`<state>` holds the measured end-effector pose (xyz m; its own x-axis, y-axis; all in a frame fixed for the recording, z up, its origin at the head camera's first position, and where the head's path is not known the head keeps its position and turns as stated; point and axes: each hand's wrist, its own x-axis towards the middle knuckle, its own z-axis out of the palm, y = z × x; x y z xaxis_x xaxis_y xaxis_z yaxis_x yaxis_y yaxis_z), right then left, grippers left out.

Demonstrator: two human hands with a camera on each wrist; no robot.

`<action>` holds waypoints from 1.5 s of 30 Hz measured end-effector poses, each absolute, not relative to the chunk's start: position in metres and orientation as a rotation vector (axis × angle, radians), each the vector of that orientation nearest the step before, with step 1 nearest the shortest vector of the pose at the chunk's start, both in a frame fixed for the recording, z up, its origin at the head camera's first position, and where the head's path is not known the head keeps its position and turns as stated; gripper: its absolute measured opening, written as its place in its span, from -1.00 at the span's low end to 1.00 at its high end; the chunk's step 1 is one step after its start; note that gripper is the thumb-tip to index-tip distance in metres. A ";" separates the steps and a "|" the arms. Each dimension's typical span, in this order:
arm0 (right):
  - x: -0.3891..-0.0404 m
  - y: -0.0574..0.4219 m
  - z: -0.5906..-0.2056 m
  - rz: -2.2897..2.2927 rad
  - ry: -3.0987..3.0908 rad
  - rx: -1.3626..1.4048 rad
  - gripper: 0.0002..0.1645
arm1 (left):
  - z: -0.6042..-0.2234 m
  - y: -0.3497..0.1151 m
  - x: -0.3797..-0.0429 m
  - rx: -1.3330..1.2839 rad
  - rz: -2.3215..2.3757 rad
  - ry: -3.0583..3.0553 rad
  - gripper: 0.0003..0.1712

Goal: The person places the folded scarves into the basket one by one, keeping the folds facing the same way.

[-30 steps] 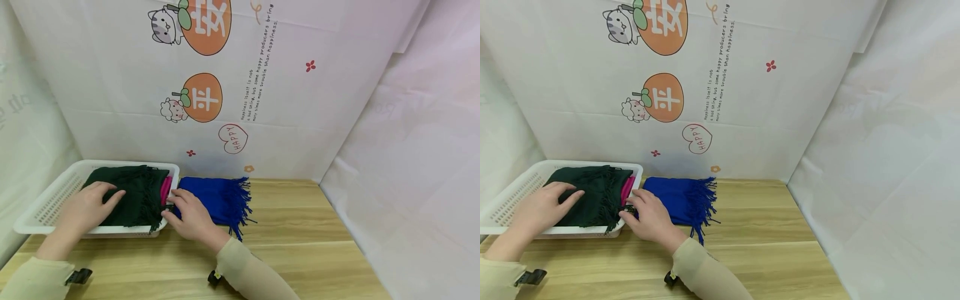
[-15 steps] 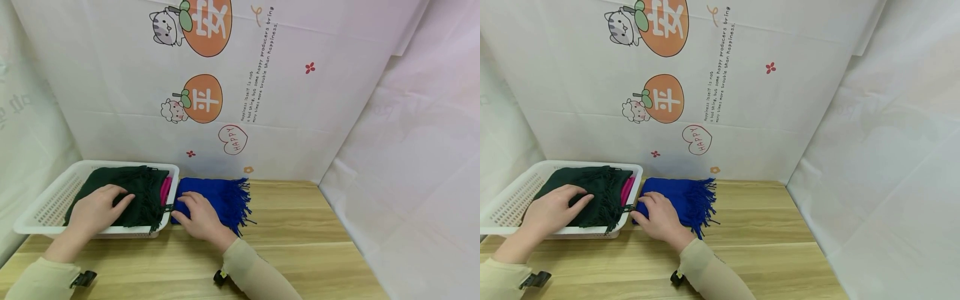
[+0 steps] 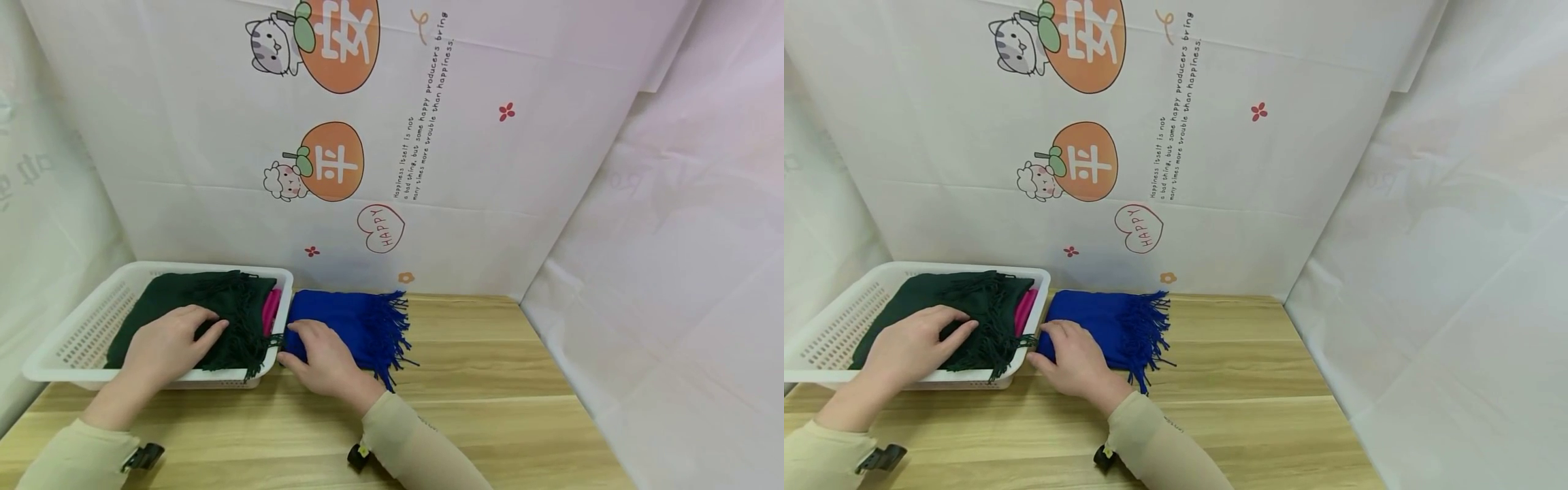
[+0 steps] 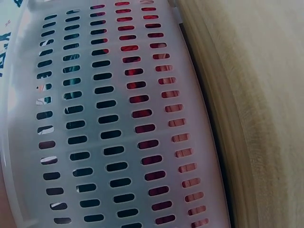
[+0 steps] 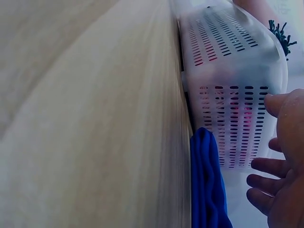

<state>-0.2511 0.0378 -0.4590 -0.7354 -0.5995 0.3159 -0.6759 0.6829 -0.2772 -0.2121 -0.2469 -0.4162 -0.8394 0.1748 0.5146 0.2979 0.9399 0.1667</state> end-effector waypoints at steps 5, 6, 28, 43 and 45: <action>-0.251 0.038 -0.460 0.605 -2.714 1.021 -0.20 | -0.418 -0.245 -0.214 -0.350 -0.333 -2.571 -0.67; -0.252 0.038 -0.460 0.607 -2.715 1.020 -0.20 | -0.418 -0.244 -0.215 -0.352 -0.333 -2.567 -0.67; -0.254 0.041 -0.457 0.622 -2.721 0.971 -0.18 | -0.417 -0.193 -0.235 -0.502 -0.386 -2.429 -0.60; -0.260 0.054 -0.454 0.622 -2.713 0.920 -0.17 | -0.414 -0.162 -0.243 -0.578 -0.404 -2.463 -0.57; -0.261 0.057 -0.454 0.628 -2.725 0.897 -0.17 | -0.416 -0.160 -0.245 -0.583 -0.394 -2.465 -0.56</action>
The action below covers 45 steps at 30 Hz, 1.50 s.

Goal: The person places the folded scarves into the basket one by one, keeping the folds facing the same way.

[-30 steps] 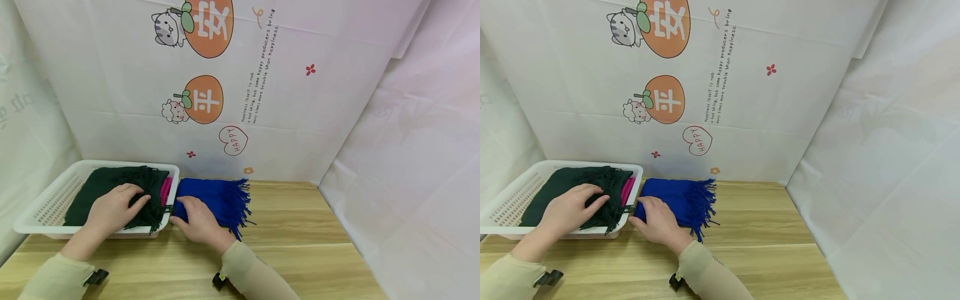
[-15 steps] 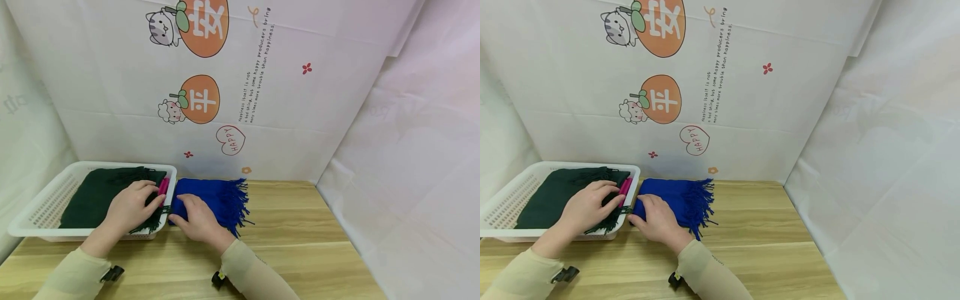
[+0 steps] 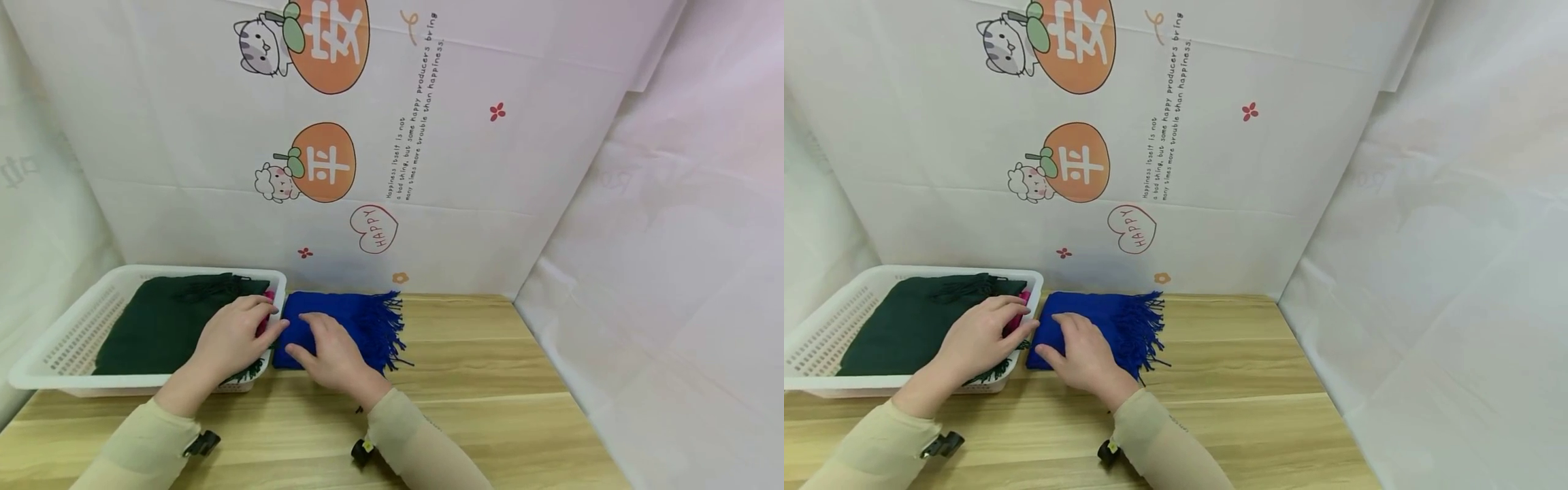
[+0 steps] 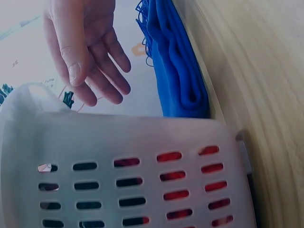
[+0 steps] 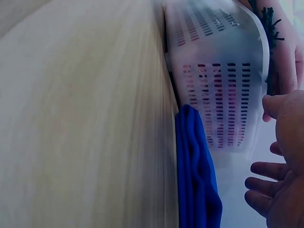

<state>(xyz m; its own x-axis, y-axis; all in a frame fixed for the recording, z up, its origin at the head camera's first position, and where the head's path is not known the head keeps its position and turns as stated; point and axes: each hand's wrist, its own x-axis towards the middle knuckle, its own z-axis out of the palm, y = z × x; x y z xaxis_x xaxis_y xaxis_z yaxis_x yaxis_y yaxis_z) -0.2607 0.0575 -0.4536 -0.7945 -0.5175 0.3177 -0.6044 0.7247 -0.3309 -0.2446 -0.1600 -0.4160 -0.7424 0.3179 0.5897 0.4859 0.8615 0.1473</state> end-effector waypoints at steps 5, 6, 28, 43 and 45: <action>-0.263 0.066 -0.452 0.644 -2.726 0.859 -0.16 | -0.418 -0.154 -0.246 -0.587 -0.392 -2.477 -0.56; -0.264 0.068 -0.452 0.644 -2.724 0.853 -0.15 | -0.418 -0.152 -0.246 -0.584 -0.395 -2.484 -0.57; -0.287 0.117 -0.455 0.741 -2.767 0.688 -0.11 | -0.414 -0.122 -0.249 -0.614 -0.388 -2.584 -0.50; -0.307 0.148 -0.460 0.701 -2.831 0.495 -0.14 | -0.414 -0.088 -0.244 -0.613 -0.291 -2.772 -0.40; -0.308 0.150 -0.459 0.717 -2.852 0.456 -0.14 | -0.415 -0.082 -0.243 -0.596 -0.282 -2.806 -0.38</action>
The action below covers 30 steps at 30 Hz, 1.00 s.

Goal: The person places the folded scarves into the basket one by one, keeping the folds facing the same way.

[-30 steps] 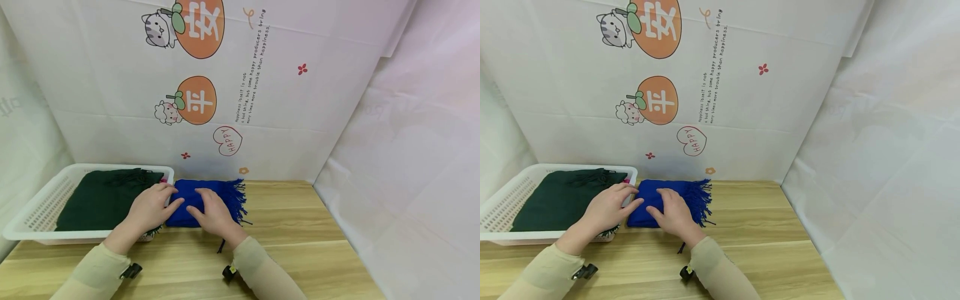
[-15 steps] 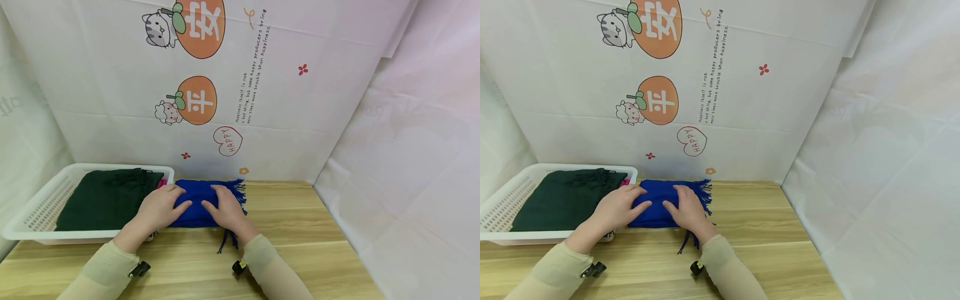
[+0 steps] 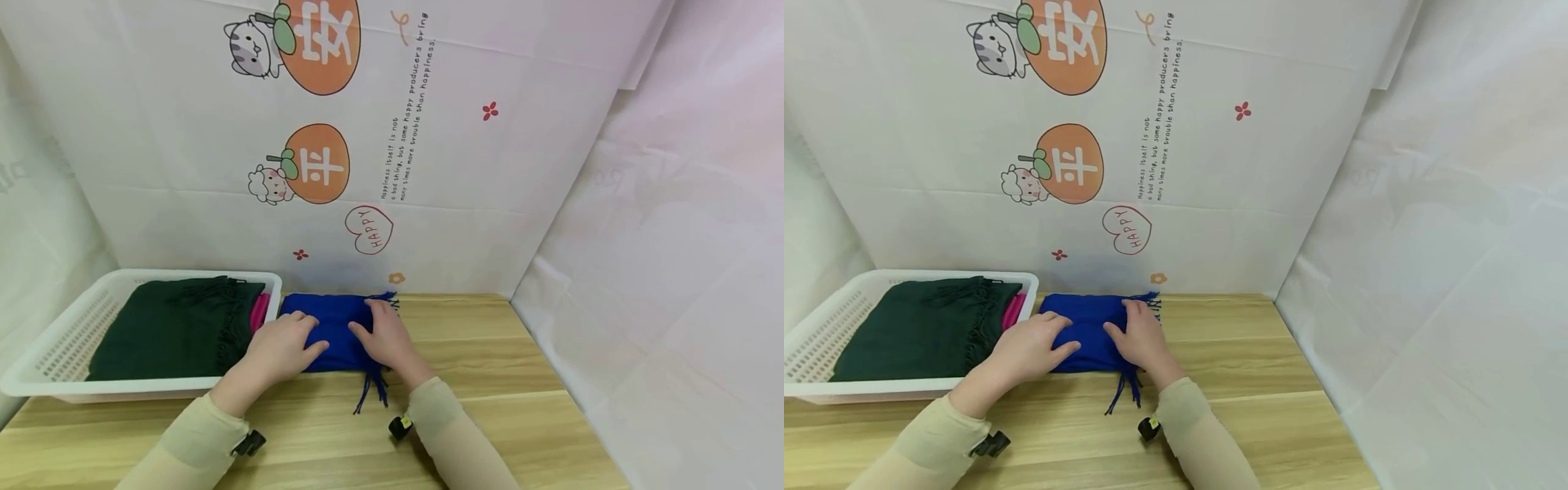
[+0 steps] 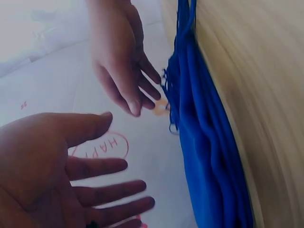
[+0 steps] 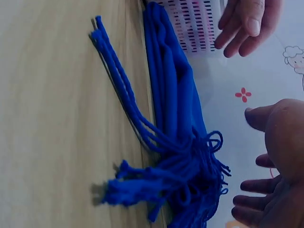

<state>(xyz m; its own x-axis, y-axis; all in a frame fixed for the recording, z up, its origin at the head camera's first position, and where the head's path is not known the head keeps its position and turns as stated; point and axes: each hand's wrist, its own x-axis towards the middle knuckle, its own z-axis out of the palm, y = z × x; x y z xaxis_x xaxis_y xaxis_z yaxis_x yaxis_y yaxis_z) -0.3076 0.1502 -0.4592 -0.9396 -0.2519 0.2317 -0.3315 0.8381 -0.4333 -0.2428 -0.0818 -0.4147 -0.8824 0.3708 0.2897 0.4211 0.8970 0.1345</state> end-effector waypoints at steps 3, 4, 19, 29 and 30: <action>-0.308 0.153 -0.458 0.734 -2.880 0.392 -0.13 | -0.418 -0.073 -0.242 -0.559 -0.274 -2.846 -0.37; -0.309 0.154 -0.458 0.733 -2.890 0.371 -0.12 | -0.419 -0.069 -0.242 -0.542 -0.269 -2.857 -0.36; -0.310 0.157 -0.467 0.704 -3.025 0.227 -0.03 | -0.447 -0.051 -0.241 -0.400 -0.309 -3.040 -0.32; -0.308 0.153 -0.470 0.628 -3.072 0.245 0.01 | -0.456 -0.050 -0.242 -0.436 -0.283 -3.055 -0.35; -0.308 0.153 -0.470 0.627 -3.073 0.245 0.01 | -0.456 -0.050 -0.242 -0.435 -0.280 -3.054 -0.35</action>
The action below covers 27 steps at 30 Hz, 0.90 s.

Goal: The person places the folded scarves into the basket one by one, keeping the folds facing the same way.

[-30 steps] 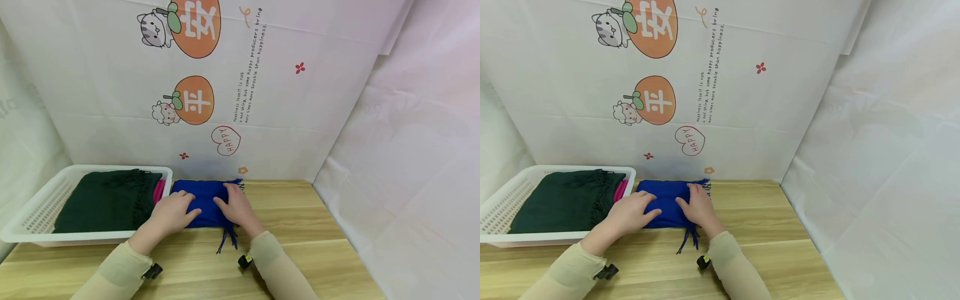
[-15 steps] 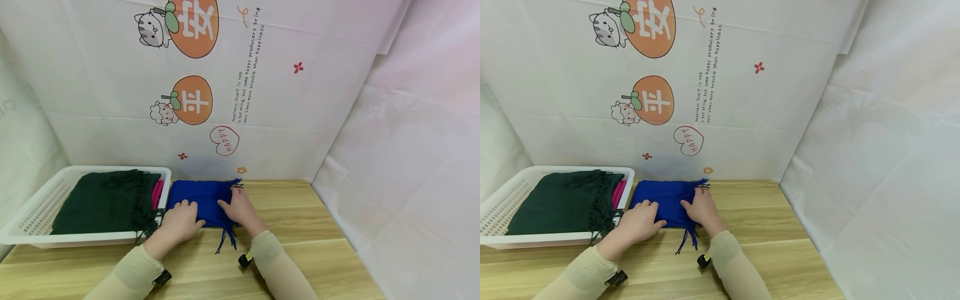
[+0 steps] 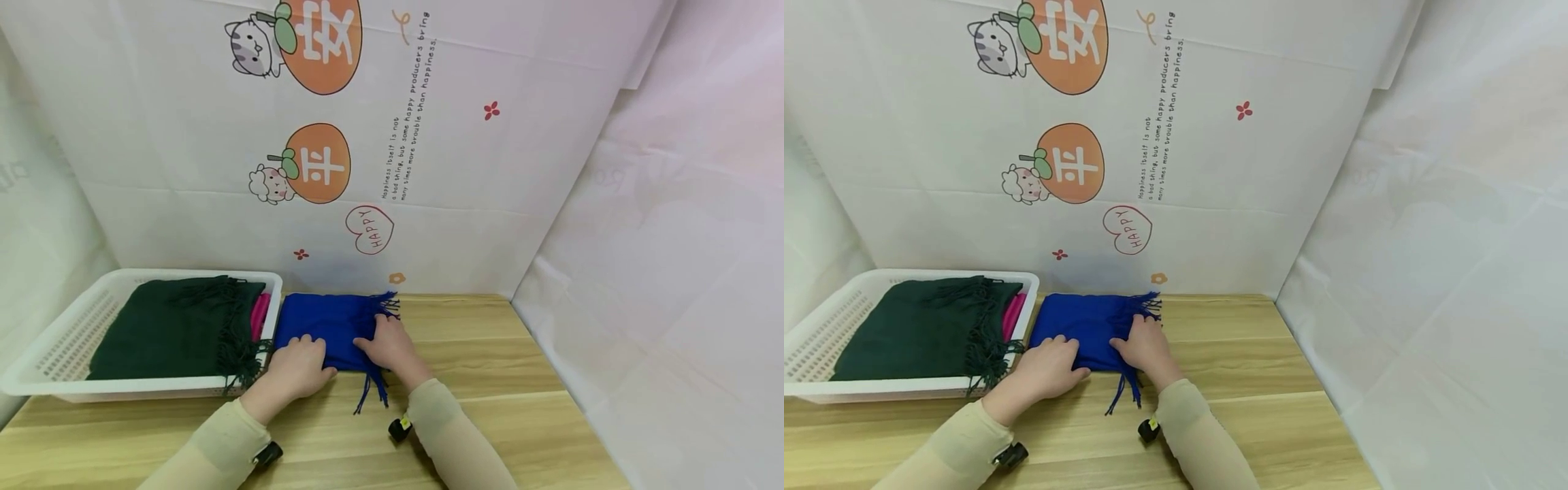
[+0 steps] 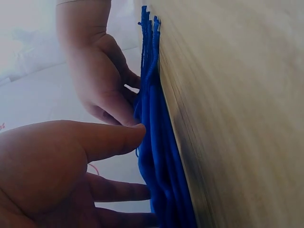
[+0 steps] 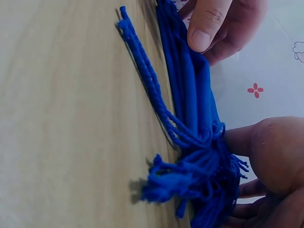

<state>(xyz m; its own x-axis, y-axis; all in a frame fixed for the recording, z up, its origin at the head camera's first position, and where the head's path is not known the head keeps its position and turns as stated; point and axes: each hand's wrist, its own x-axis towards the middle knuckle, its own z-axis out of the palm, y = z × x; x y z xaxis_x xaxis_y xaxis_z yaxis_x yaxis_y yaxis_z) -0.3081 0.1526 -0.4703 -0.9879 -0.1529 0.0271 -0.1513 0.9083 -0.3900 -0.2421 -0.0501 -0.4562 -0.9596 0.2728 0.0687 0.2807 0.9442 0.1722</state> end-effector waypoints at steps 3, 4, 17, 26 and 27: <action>-0.308 0.152 -0.470 -0.668 3.050 -0.217 -0.02 | -0.455 -0.050 -0.242 -0.429 -0.282 -3.051 -0.37; -0.308 0.152 -0.470 -0.700 3.041 -0.205 -0.03 | -0.455 -0.049 -0.242 -0.427 -0.285 -3.051 -0.37; -0.315 0.156 -0.473 -0.892 2.958 -0.196 -0.14 | -0.456 -0.054 -0.245 -0.391 -0.329 -3.017 -0.39; -0.314 0.170 -0.460 -0.810 2.898 -0.238 -0.16 | -0.455 -0.056 -0.247 -0.368 -0.332 -3.012 -0.34; -0.314 0.172 -0.459 -0.794 2.895 -0.244 -0.16 | -0.455 -0.057 -0.247 -0.362 -0.341 -3.015 -0.33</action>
